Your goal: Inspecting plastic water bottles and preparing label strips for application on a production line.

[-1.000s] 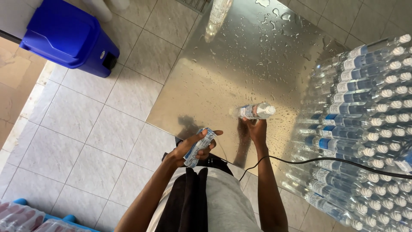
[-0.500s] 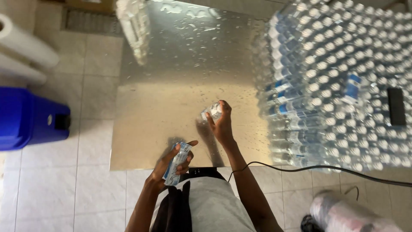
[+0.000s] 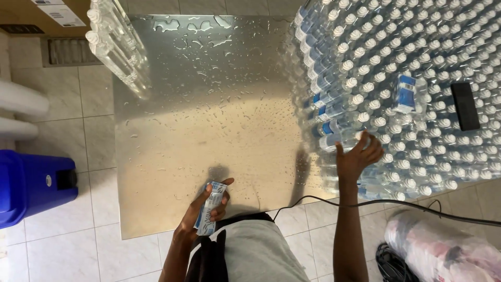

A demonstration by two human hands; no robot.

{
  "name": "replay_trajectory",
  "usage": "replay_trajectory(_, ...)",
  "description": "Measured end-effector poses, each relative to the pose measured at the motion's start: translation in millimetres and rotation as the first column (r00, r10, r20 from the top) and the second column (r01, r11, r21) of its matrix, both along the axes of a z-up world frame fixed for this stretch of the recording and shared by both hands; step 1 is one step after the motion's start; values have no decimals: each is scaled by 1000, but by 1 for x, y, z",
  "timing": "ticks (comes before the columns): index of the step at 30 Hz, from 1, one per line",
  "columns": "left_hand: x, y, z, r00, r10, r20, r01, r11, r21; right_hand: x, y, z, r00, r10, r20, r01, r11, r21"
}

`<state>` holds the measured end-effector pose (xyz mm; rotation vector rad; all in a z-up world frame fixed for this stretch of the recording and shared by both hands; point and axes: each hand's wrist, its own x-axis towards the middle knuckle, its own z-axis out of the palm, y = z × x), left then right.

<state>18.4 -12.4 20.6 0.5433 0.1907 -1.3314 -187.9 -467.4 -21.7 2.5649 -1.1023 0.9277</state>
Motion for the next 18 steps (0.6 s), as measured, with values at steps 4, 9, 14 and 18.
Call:
replay_trajectory(4, -2, -4, -1, 1000, 19, 2, -19, 999, -48, -10, -9, 13, 998, -53, -26, 55, 996, 72)
replay_trajectory(9, -4, 0, 3, 993, 117, -18, -118, 990, -73, 19, 11, 1, 997, -68, -29, 67, 997, -42)
replay_trajectory(14, -7, 8, 14, 989, 138, -44, -141, 987, -76, 137, 87, -38, 876, 476, 79, -480, 844, 240)
replay_trajectory(18, -24, 30, 11, 966, 255, -49, -259, 960, -103, 279, 170, -42, 577, 815, 54, -759, 510, 406)
